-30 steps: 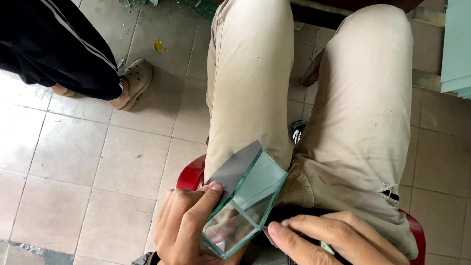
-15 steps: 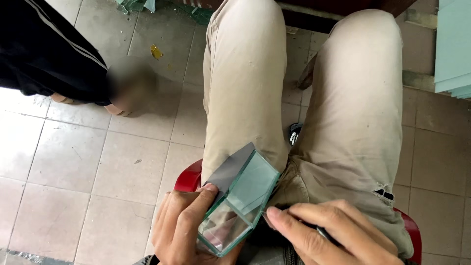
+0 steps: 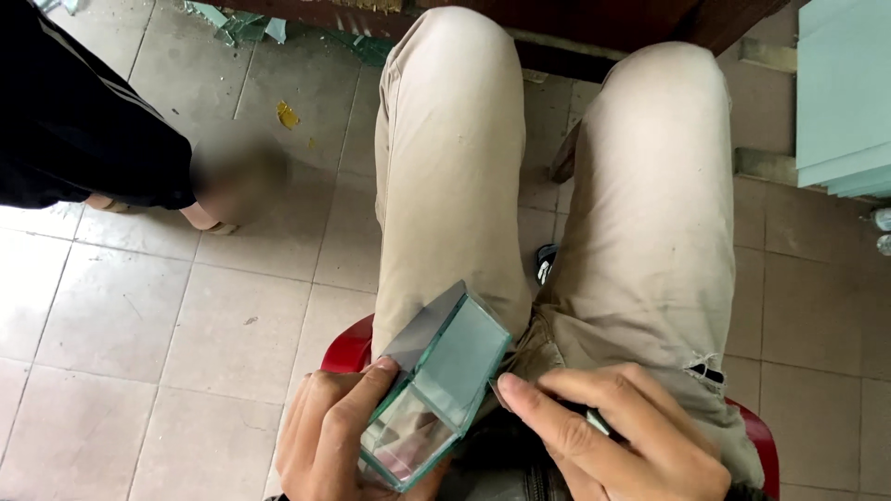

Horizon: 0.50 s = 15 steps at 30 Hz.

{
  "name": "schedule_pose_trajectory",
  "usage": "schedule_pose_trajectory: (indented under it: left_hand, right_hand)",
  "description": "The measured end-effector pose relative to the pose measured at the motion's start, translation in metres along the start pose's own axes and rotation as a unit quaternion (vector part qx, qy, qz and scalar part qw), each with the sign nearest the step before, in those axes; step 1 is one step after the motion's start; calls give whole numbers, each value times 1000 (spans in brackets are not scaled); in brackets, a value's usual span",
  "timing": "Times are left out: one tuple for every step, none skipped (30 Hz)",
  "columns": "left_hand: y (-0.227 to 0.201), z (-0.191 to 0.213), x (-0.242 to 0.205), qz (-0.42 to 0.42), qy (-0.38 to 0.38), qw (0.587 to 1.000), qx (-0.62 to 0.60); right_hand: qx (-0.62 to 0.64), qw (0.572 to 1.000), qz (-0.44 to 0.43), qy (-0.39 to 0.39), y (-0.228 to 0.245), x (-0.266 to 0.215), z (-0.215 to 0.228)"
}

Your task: A person uses a small scraper blade to remove excess silicone from the edges of a small glass container while sitting on the floor.

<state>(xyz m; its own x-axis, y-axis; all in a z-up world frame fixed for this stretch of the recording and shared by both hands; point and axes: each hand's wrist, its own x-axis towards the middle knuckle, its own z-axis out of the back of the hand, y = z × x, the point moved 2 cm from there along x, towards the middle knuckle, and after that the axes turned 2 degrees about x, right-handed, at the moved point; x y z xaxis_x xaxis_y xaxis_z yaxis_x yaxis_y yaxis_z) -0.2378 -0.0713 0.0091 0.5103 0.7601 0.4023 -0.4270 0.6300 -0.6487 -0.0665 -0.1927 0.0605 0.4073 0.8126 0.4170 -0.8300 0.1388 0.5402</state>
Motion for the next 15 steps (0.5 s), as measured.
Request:
schedule_pose_trajectory:
  left_hand:
    - [0,-1,0,-1,-2,1000,-1]
    - [0,0,0,-5,-6,1000,-1]
    - [0,-1,0,-9,-11,1000,-2]
    - [2,-1,-1,-10,-12,1000,-2]
    - [3,-1,-2,-7,-9,1000,2]
    - [5,-2,-3,-3,-6,1000,6]
    - [6,-2,-3,-4,-7,1000,5]
    - [8,-1,-3,-6,0,1000,-2]
    - [10,-1,-3,-8,6,1000,-9]
    - [3,4,4,-10,3,1000,-9]
    - [-1,9,11,41,16,999,-27]
    - [-6,14,17,92,29,994,-45]
    - [0,14,29,92,27,994,-44]
    - [3,14,38,47,68,988,-134]
    - [6,14,47,2,108,969,-223]
  right_hand:
    - [-1,1000,1,-1,7,3,3]
    - [-13,1000,-24,8,13,5,5]
    - [-25,998,-49,17,19,7,7]
    - [-25,998,-48,16,7,2,2]
    - [-5,1000,-14,1,-3,-2,-3]
    - [15,1000,21,-15,-13,-6,-7]
    - [14,1000,22,-16,-22,-6,-4]
    - [-5,999,45,3,-30,-5,-1]
    - [-24,997,68,23,-39,-4,1]
    - [-24,997,70,21,-39,0,10]
    - [16,999,-23,22,-44,4,19]
    - [57,991,-116,25,-48,7,27]
    - [59,991,-114,25,-51,10,34]
    - [106,976,-190,-6,-55,10,42]
    - [153,951,-266,-36,-59,10,49]
